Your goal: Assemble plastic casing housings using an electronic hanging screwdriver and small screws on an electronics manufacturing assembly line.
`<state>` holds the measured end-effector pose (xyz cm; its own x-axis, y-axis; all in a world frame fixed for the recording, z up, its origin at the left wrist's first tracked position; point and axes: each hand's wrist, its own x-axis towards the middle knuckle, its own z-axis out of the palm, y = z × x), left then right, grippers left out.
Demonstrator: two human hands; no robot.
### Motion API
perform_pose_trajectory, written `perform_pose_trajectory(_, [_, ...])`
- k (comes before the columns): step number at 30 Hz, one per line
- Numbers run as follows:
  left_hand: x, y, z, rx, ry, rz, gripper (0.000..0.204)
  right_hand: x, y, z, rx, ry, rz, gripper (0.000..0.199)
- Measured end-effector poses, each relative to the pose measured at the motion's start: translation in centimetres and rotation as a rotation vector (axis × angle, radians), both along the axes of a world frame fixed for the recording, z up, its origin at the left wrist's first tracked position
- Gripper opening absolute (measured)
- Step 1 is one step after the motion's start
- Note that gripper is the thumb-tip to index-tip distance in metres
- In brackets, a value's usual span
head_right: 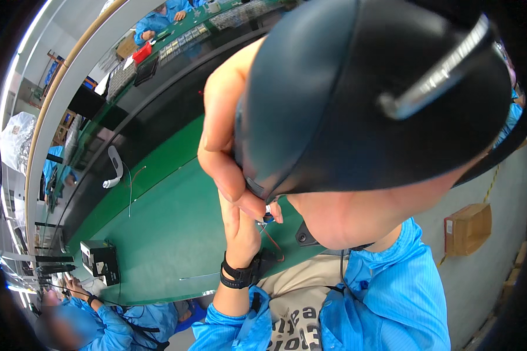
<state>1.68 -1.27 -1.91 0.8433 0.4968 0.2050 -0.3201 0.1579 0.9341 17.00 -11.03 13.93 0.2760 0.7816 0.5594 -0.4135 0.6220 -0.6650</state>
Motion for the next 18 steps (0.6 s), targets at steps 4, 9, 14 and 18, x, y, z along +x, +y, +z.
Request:
perform_pose_trajectory(4, [-0.3, 0.4, -0.3, 0.0, -0.034, -0.048, 0.026, -0.4, 1.1, -0.6, 0.017, 0.026, 0.084, 0.079])
perform_pose_trajectory(9, [0.0, 0.0, -0.1, -0.015, -0.066, 0.001, 0.025, -0.6, 2.5, -3.0, 0.208, 0.008, 0.024, 0.084])
perform_pose_trajectory(14, [0.1, 0.2, -0.1, -0.032, -0.086, -0.037, 0.024, -0.6, 2.7, -4.6, 0.161, 0.032, -0.032, 0.089])
perform_pose_trajectory(18, [0.0, 0.2, -0.4, -0.041, -0.084, -0.021, 0.024, -1.0, 2.9, -5.5, 0.094, 0.064, -0.102, 0.094])
